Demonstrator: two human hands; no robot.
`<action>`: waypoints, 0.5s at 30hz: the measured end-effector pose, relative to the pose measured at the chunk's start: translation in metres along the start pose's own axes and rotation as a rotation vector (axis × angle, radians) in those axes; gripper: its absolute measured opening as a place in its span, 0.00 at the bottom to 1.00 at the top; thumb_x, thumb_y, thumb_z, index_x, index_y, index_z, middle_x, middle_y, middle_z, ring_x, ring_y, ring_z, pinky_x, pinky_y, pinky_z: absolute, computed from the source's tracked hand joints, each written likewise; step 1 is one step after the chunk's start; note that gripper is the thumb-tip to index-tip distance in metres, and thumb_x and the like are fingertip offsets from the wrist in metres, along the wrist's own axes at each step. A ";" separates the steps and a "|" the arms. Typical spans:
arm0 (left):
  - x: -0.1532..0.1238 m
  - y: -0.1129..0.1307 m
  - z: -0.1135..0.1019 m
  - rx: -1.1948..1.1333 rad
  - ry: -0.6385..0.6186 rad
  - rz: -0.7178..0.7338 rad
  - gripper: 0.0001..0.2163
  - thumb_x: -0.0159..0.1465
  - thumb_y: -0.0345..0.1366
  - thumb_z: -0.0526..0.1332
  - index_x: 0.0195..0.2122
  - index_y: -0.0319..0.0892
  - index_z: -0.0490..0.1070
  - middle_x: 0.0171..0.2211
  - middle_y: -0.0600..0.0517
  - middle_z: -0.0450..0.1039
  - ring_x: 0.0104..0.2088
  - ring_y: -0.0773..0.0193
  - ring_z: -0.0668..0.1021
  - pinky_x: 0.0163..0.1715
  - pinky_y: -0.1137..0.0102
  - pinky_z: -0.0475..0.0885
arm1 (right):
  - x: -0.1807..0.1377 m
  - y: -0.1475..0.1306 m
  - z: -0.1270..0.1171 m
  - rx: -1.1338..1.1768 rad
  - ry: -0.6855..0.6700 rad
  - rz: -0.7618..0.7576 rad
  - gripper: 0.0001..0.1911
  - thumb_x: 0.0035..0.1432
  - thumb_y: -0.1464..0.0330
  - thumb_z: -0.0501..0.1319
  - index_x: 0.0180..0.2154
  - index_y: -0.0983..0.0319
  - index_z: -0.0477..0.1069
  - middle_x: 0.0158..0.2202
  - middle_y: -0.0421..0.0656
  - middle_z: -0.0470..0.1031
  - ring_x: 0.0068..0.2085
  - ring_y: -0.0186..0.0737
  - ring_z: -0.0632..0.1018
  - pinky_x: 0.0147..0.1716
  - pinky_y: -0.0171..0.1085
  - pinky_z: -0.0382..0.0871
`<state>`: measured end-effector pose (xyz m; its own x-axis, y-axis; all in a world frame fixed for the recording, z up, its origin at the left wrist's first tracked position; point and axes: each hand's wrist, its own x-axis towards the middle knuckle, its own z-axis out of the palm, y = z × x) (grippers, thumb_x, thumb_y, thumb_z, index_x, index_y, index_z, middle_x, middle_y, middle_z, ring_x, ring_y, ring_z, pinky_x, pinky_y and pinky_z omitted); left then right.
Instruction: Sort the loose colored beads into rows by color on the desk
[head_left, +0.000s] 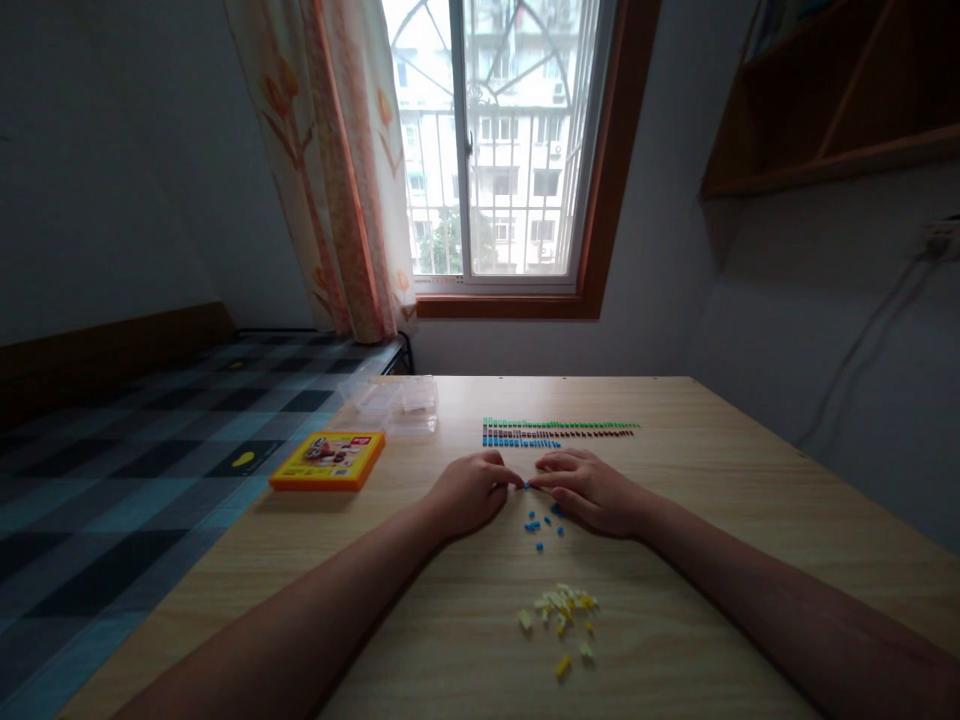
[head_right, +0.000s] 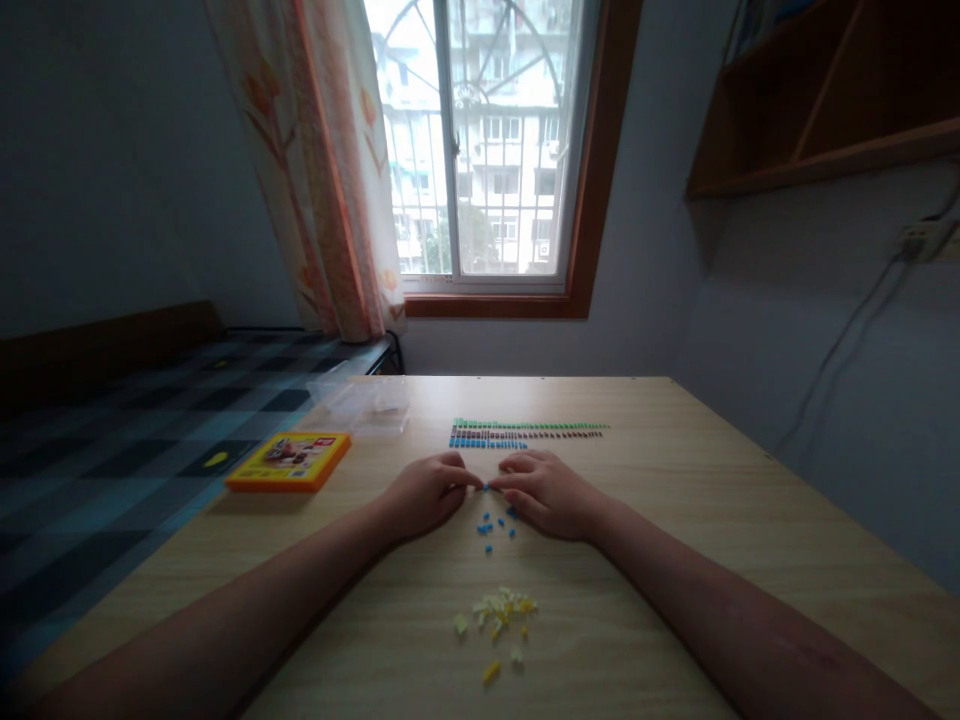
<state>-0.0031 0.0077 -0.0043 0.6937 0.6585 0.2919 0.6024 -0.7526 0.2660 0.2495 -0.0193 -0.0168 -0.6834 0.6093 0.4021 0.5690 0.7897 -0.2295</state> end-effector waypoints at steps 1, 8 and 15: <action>0.000 0.000 0.000 -0.001 0.001 0.000 0.15 0.61 0.30 0.56 0.43 0.51 0.79 0.37 0.53 0.74 0.35 0.66 0.76 0.39 0.72 0.69 | 0.000 0.000 0.000 0.002 0.003 0.000 0.20 0.69 0.62 0.48 0.55 0.54 0.71 0.53 0.48 0.72 0.54 0.47 0.71 0.54 0.49 0.63; 0.000 0.003 -0.002 0.006 -0.007 -0.020 0.15 0.60 0.30 0.56 0.42 0.51 0.79 0.37 0.53 0.74 0.35 0.66 0.76 0.38 0.72 0.69 | 0.000 0.001 0.001 0.011 -0.005 0.013 0.19 0.69 0.62 0.49 0.55 0.54 0.72 0.53 0.48 0.73 0.53 0.46 0.72 0.53 0.48 0.64; 0.000 0.003 0.000 0.003 0.003 -0.021 0.14 0.61 0.31 0.56 0.42 0.50 0.79 0.38 0.52 0.74 0.36 0.65 0.76 0.39 0.71 0.70 | 0.000 0.003 0.003 0.028 0.026 0.016 0.19 0.69 0.62 0.49 0.52 0.55 0.74 0.51 0.48 0.74 0.51 0.45 0.73 0.52 0.46 0.66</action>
<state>-0.0016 0.0056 -0.0032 0.6796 0.6741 0.2893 0.6181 -0.7386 0.2691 0.2498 -0.0169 -0.0206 -0.6623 0.6201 0.4206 0.5666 0.7818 -0.2604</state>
